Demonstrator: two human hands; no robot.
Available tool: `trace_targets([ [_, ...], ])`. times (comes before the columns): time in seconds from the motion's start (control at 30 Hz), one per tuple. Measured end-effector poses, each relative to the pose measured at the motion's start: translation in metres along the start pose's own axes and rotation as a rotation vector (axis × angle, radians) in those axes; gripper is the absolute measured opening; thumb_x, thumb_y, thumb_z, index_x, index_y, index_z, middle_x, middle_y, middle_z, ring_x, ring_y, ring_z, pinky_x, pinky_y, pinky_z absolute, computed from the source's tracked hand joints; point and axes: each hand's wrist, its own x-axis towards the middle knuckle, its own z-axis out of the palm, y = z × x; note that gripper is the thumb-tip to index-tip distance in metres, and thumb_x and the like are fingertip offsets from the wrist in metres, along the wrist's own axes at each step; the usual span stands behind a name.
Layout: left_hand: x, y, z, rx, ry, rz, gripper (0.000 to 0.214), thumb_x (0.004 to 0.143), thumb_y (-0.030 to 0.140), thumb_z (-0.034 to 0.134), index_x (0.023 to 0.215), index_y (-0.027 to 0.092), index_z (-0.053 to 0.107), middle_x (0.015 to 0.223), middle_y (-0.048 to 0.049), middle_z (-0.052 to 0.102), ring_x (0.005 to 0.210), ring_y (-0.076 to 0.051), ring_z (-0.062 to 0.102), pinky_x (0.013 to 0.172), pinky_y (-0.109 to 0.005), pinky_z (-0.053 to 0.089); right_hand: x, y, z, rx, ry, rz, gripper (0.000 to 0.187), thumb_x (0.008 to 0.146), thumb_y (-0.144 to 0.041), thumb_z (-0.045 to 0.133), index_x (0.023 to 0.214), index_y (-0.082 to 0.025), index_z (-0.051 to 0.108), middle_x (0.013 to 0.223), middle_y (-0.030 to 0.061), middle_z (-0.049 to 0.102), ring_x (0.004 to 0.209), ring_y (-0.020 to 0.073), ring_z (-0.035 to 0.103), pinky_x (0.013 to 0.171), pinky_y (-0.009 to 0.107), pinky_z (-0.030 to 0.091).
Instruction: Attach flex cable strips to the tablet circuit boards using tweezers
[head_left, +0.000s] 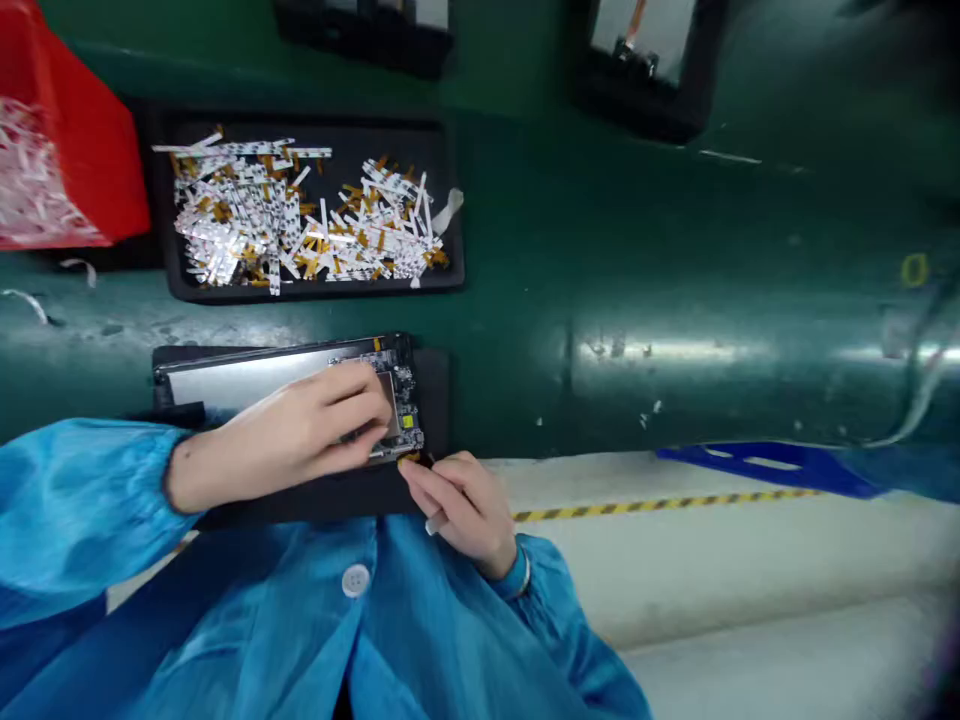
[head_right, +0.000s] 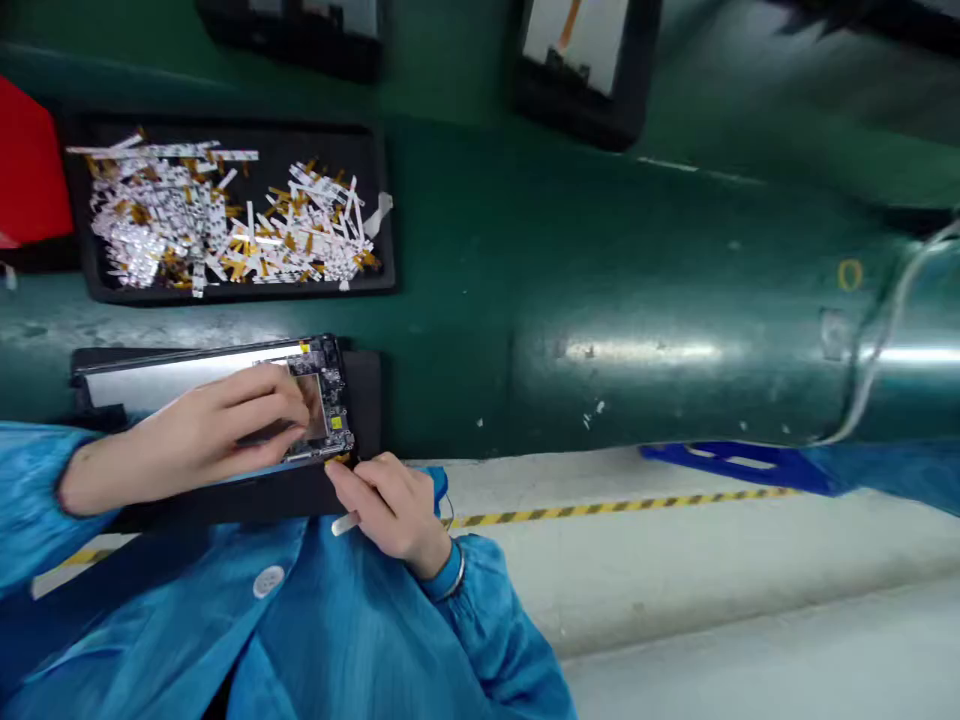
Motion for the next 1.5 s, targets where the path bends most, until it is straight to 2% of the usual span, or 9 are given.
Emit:
trace_targets([
  [0.43, 0.002, 0.0, 0.002, 0.04, 0.022, 0.035, 0.01, 0.099, 0.018, 0.049, 0.097, 0.015, 0.058, 0.092, -0.0045, 0.058, 0.088, -0.016, 0.055, 0.08, -0.027, 0.045, 0.008, -0.004, 0.0, -0.005, 0.009, 0.063, 0.019, 0.089, -0.004, 0.065, 0.106, -0.013, 0.067, 0.076, 0.0013, 0.062, 0.067, 0.0101, 0.056, 0.056, 0.022, 0.051],
  [0.73, 0.002, -0.001, 0.004, 0.082, 0.018, 0.058, 0.011, 0.099, 0.016, 0.048, 0.097, 0.013, 0.058, 0.093, -0.0049, 0.06, 0.09, -0.016, 0.056, 0.084, -0.028, 0.047, 0.023, -0.007, -0.006, -0.115, -0.097, 0.027, 0.014, 0.089, -0.004, 0.061, 0.099, -0.013, 0.065, 0.077, 0.003, 0.063, 0.067, 0.0124, 0.055, 0.055, 0.025, 0.048],
  [0.87, 0.001, 0.0, 0.005, 0.104, 0.031, 0.057, 0.013, 0.099, 0.018, 0.047, 0.098, 0.013, 0.06, 0.093, -0.0058, 0.061, 0.091, -0.017, 0.057, 0.084, -0.029, 0.047, 0.026, -0.008, -0.006, -0.058, -0.158, 0.085, 0.01, 0.093, -0.009, 0.056, 0.097, -0.013, 0.065, 0.079, 0.004, 0.063, 0.068, 0.0124, 0.057, 0.057, 0.024, 0.05],
  [1.17, 0.002, -0.002, 0.005, 0.109, -0.004, 0.079, 0.022, 0.101, 0.022, 0.042, 0.098, 0.014, 0.062, 0.091, -0.005, 0.062, 0.084, -0.018, 0.06, 0.075, -0.03, 0.049, 0.024, -0.009, -0.003, 0.049, -0.114, 0.236, 0.008, 0.094, -0.011, 0.06, 0.098, -0.018, 0.064, 0.084, 0.0027, 0.063, 0.071, 0.0101, 0.062, 0.063, 0.021, 0.053],
  [1.37, -0.001, -0.006, 0.004, 0.078, -0.012, 0.104, 0.022, 0.102, 0.022, 0.042, 0.105, 0.014, 0.063, 0.1, -0.0067, 0.064, 0.091, -0.018, 0.062, 0.081, -0.03, 0.051, 0.023, 0.003, -0.009, 0.105, -0.167, 0.155, 0.006, 0.094, -0.012, 0.06, 0.092, -0.016, 0.064, 0.084, 0.0037, 0.063, 0.073, 0.011, 0.061, 0.064, 0.021, 0.053],
  [1.5, -0.002, -0.007, 0.001, 0.058, -0.021, 0.128, 0.028, 0.103, 0.024, 0.038, 0.106, 0.015, 0.064, 0.102, -0.0078, 0.065, 0.093, -0.017, 0.062, 0.081, -0.028, 0.051, 0.024, 0.006, -0.008, 0.066, -0.18, 0.094, 0.01, 0.094, -0.012, 0.057, 0.09, -0.016, 0.065, 0.082, 0.0037, 0.063, 0.071, 0.0119, 0.06, 0.062, 0.023, 0.052],
])
